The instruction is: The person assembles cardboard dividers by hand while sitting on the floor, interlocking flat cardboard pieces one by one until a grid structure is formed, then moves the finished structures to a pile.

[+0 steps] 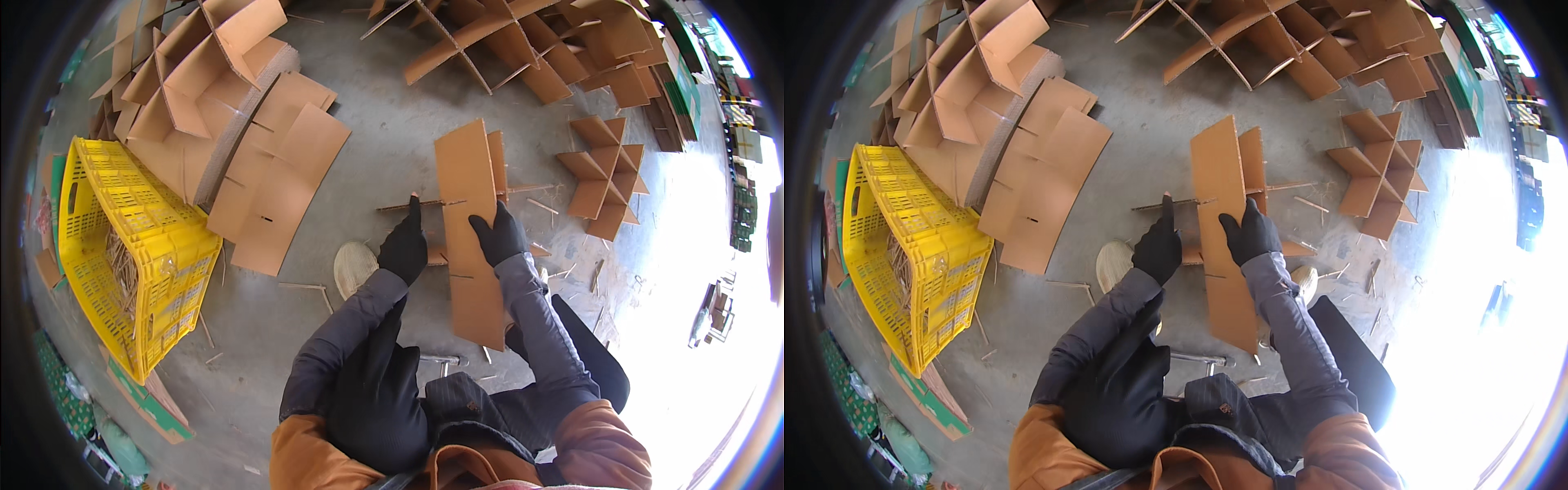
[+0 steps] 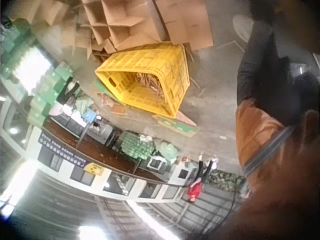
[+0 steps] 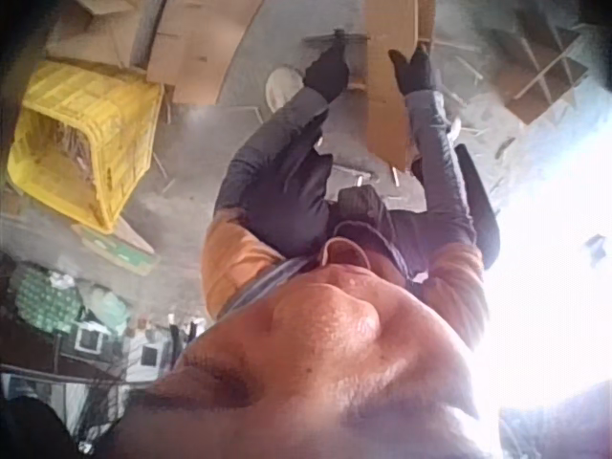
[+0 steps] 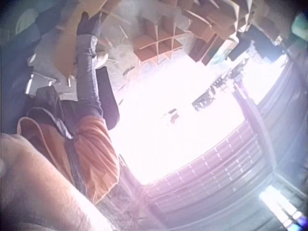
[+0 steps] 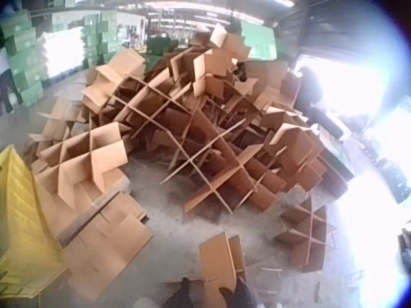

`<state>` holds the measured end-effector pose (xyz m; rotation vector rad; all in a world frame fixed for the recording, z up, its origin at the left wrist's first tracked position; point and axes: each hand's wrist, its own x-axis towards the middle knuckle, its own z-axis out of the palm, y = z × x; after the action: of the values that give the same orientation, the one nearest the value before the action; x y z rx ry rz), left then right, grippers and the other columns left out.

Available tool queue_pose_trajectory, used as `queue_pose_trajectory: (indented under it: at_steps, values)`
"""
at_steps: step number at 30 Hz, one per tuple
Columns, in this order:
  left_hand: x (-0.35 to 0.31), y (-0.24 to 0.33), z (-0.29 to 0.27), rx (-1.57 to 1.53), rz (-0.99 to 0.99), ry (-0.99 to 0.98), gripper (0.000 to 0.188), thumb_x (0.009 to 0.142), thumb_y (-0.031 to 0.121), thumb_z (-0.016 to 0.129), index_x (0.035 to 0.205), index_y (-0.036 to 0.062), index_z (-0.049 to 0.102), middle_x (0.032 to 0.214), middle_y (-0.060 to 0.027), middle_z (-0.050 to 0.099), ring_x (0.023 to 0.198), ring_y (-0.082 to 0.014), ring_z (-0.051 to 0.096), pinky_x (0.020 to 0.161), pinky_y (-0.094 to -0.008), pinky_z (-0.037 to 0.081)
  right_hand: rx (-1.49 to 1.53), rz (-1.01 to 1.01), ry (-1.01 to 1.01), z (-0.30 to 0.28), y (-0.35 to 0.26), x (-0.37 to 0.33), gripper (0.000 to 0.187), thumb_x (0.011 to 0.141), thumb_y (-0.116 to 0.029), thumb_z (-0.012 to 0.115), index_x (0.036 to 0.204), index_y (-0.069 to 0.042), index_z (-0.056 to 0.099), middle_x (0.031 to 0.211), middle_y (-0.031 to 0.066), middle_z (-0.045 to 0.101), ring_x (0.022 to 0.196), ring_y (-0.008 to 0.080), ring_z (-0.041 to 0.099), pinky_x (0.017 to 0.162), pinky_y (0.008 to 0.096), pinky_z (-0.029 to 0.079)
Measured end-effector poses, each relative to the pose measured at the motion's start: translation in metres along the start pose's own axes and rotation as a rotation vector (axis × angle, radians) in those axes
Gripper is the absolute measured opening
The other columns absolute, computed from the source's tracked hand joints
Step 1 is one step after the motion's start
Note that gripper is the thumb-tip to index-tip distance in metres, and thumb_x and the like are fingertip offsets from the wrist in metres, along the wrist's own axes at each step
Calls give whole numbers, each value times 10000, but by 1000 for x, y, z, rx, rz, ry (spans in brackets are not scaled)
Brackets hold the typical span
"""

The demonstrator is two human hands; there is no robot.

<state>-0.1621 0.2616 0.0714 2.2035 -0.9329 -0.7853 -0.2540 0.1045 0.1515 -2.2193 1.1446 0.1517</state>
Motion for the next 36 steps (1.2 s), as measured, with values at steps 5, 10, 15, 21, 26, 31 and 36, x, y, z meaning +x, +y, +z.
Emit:
queue_pose_trajectory:
  at_steps: [5, 10, 15, 21, 26, 31, 36]
  values:
    - [-8, 5, -9, -4, -109, -287, 771, 881, 193, 461, 1427, 87, -72, 706, -205, 622, 554, -343, 591, 476, -459, 429, -93, -8, -76, 20, -19, 25, 387, 807, -329, 576, 1074, -54, 522, 956, 242, 611, 938, 412, 564, 797, 469, 448]
    - [-9, 5, 0, 95, -25, -227, 750, 903, 235, 442, 1423, 88, -78, 703, -206, 625, 569, -348, 601, 498, -474, 449, -246, 46, -93, 41, -20, 50, 361, 805, -316, 579, 1026, -32, 549, 962, 231, 613, 936, 405, 564, 806, 462, 446]
    - [-16, -21, 11, 99, 29, -135, 747, 904, 230, 440, 1424, 105, -81, 700, -216, 622, 584, -360, 605, 540, -486, 466, -284, -3, -56, 45, -34, 45, 365, 810, -322, 574, 1031, -34, 544, 929, 237, 618, 907, 416, 572, 783, 474, 453]
    - [-14, -8, -6, 88, -69, -254, 763, 897, 236, 453, 1426, 118, -84, 777, -203, 635, 636, -366, 618, 582, -466, 477, -198, 204, 2, 72, -35, 15, 431, 848, -374, 527, 1122, -54, 438, 870, 266, 616, 835, 453, 578, 720, 518, 455]
    - [-5, -5, 0, -21, -101, -287, 618, 897, 209, 459, 1410, 87, 137, 888, -151, 647, 737, -330, 631, 637, -428, 486, -169, 290, 46, 116, -7, 18, 421, 879, -409, 467, 1120, -67, 424, 867, 264, 619, 825, 471, 573, 706, 534, 448]
    - [13, -43, -41, -259, 177, 516, 352, 905, 208, 483, 1223, 60, 509, 1003, -150, 634, 883, -299, 626, 761, -378, 492, -170, 219, -63, 98, 18, 35, 451, 859, -369, 500, 1213, -104, 409, 951, 242, 615, 888, 421, 586, 744, 514, 456]
    - [26, -194, -156, 338, -89, 901, 485, 827, 312, 621, 1210, 41, 497, 1209, -150, 520, 1136, -329, 468, 944, -411, 394, -417, -37, 141, -68, 4, 49, 634, 785, -450, 641, 1226, -34, 454, 913, 220, 607, 734, 339, 599, 689, 421, 483]
